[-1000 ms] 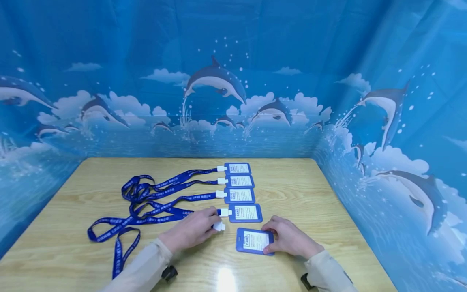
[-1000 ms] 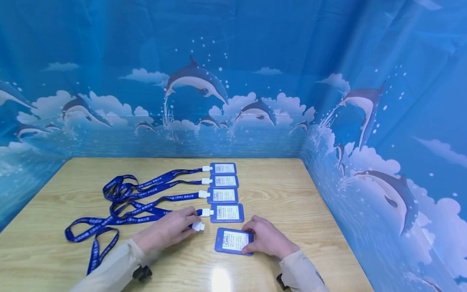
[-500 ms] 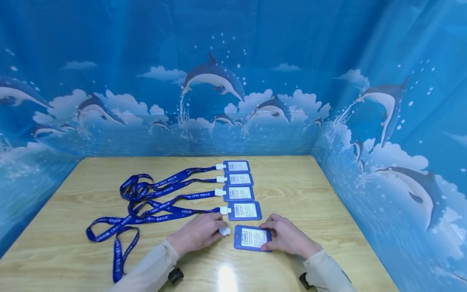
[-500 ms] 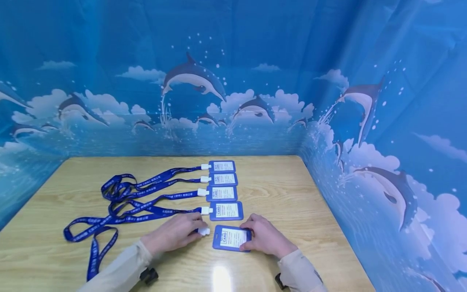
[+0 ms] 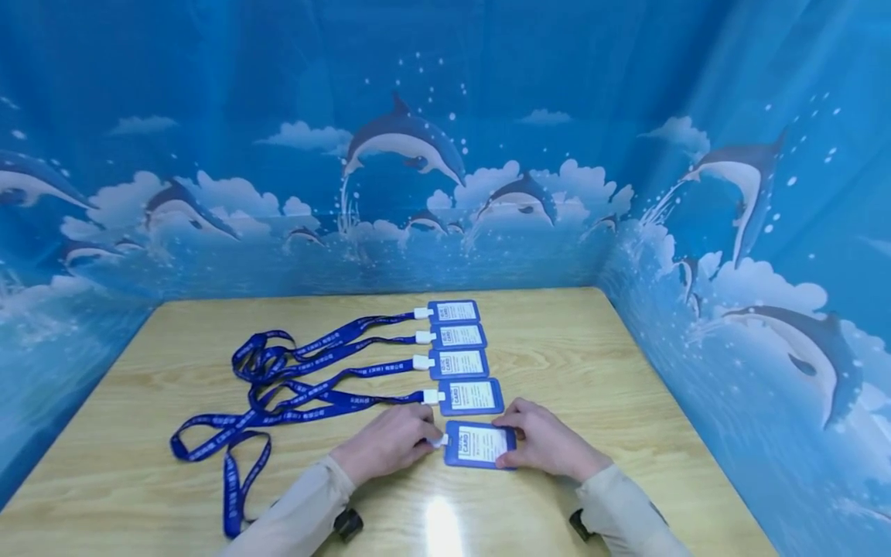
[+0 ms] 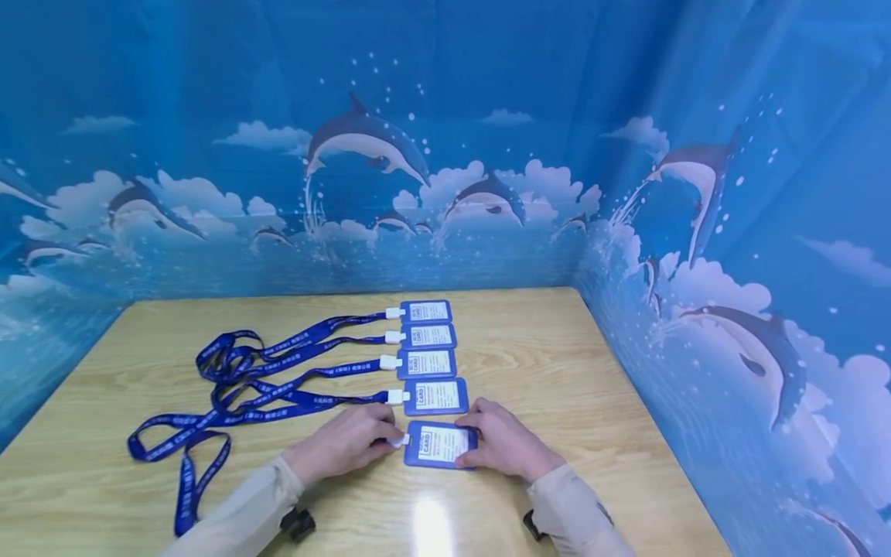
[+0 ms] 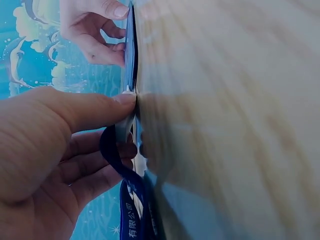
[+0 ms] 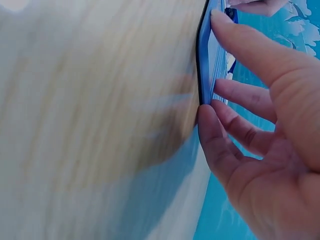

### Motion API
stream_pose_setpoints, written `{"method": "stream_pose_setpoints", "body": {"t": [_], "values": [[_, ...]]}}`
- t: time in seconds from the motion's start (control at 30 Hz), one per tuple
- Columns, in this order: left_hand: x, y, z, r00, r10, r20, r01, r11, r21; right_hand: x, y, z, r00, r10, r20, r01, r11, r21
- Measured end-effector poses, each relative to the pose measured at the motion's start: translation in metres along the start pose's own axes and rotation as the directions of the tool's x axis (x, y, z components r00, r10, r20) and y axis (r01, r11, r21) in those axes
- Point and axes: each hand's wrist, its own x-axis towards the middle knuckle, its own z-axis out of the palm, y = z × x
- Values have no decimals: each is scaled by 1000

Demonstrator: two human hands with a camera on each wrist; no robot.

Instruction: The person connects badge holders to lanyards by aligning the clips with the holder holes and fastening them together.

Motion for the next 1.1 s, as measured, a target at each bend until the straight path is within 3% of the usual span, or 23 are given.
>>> {"method": "stream_pose_setpoints", "body": {"t": [0.13,0.4,0.6,0.83,1.0,1.1], "values": [[0,0,-2,1000,-7,-5,8,1000,27,1,-4,3,1000,-13,-21,13,1000,7],[-1,7,1,1000,-16,0,16,998,63,2,-12,13,998,69,2,-69,996,48],[-2,10,0,999,-52,10,50,994,98,8,-16,14,997,74,12,-75,996,42],[-9,8,-2,995,-84,57,82,996,47,9,-14,15,997,71,39,-75,992,102],[-12,5,1,996,-61,68,60,998,14,5,-11,21,996,85,32,-88,988,127],[-12,4,-1,997,-36,72,32,998,46,3,-10,23,995,101,6,-101,989,110]]}}
